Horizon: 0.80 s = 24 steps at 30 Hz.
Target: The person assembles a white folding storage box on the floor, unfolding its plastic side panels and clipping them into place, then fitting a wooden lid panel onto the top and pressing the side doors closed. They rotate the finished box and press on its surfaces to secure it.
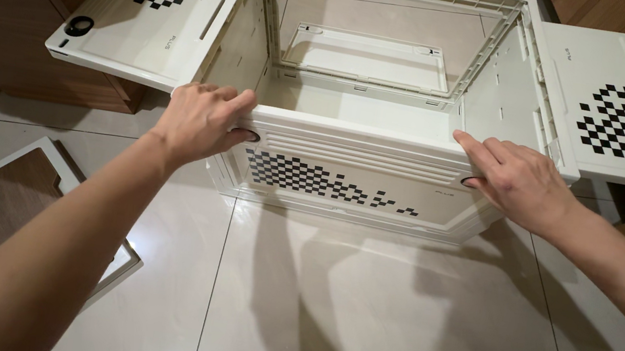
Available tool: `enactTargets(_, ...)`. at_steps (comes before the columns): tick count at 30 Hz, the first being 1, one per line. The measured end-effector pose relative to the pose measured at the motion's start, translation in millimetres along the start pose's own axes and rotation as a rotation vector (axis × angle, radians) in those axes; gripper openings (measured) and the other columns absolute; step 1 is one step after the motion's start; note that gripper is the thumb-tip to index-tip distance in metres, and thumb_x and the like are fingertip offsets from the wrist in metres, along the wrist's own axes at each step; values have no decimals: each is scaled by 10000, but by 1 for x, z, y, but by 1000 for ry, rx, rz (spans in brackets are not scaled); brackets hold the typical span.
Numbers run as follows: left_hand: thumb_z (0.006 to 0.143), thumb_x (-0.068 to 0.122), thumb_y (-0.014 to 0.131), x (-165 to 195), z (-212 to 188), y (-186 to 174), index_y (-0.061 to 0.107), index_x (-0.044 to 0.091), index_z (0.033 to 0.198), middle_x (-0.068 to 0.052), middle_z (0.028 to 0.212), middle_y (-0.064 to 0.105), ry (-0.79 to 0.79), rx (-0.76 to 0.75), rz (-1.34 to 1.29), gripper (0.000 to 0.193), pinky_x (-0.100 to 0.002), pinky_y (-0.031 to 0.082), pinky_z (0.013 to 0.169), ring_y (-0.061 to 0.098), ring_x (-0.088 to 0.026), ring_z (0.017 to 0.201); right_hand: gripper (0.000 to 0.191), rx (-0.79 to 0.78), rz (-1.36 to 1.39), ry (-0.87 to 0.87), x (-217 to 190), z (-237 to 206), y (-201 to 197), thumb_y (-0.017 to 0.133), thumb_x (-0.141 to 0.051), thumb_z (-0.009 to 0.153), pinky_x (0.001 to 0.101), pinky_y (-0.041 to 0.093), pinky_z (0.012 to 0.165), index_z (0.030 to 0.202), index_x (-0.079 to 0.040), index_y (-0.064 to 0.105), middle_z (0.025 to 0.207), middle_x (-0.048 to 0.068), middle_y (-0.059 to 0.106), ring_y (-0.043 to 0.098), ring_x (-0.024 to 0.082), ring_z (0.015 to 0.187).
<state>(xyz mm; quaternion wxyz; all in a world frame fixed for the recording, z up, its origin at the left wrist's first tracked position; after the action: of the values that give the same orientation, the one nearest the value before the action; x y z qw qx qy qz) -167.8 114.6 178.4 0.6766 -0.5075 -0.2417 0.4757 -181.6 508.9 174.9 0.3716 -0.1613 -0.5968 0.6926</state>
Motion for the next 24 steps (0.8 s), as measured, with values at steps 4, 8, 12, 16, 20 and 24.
enactTargets(4, 796, 474, 826, -4, 1, 4, 542, 144, 1027, -52, 873, 712, -50, -25, -22, 493, -452, 546, 579, 722, -320, 787, 617, 61, -35, 14, 5, -5, 1, 802, -305, 800, 361, 563, 634, 1332, -73, 594, 859, 84, 628, 662, 243, 687)
enactTargets(8, 790, 485, 827, -7, 2, 6, 564, 147, 1044, -50, 894, 711, -82, -92, -4, 498, -442, 547, 579, 723, -307, 789, 486, 107, 21, 83, 15, -12, -2, 821, -365, 788, 383, 551, 633, 1126, -72, 632, 836, 91, 651, 677, 272, 717)
enactTargets(12, 806, 460, 822, 2, -2, -5, 585, 155, 1149, -57, 1040, 672, -18, -22, -9, 517, -413, 551, 831, 687, -273, 983, 469, 122, 111, 91, 19, -15, -9, 824, -364, 759, 398, 553, 641, 1066, -63, 637, 831, 91, 656, 681, 287, 734)
enactTargets(16, 671, 506, 850, 9, -11, -23, 613, 168, 1161, -64, 1157, 632, -41, 195, 96, 641, -528, 411, 973, 560, -273, 1152, 463, 197, 77, 24, 13, -18, -17, 809, -382, 774, 393, 518, 702, 1072, -74, 634, 871, 82, 656, 667, 278, 787)
enactTargets(20, 617, 552, 873, 5, -19, -22, 611, 139, 1045, -71, 1117, 623, -176, 233, 143, 649, -584, 370, 946, 516, -309, 1210, 506, 146, -64, 159, 16, -24, -11, 809, -463, 764, 423, 407, 781, 1118, -134, 659, 820, 47, 620, 631, 236, 797)
enactTargets(24, 746, 449, 868, -1, -22, -13, 616, 116, 1105, -63, 1110, 622, -178, 152, 42, 550, -515, 408, 968, 539, -284, 1174, 541, 82, -103, 214, 16, -30, -4, 784, -414, 797, 431, 345, 854, 1261, -176, 639, 892, 12, 585, 592, 196, 875)
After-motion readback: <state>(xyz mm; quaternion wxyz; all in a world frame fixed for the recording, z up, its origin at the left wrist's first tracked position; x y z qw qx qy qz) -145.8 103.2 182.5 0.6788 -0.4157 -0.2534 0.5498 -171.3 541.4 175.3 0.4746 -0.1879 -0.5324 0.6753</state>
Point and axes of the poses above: each hand's wrist, its own z-axis towards the middle knuckle, its own y-axis out of the palm, x = y × z, the point moved 7 cm from there along z, towards the middle knuckle
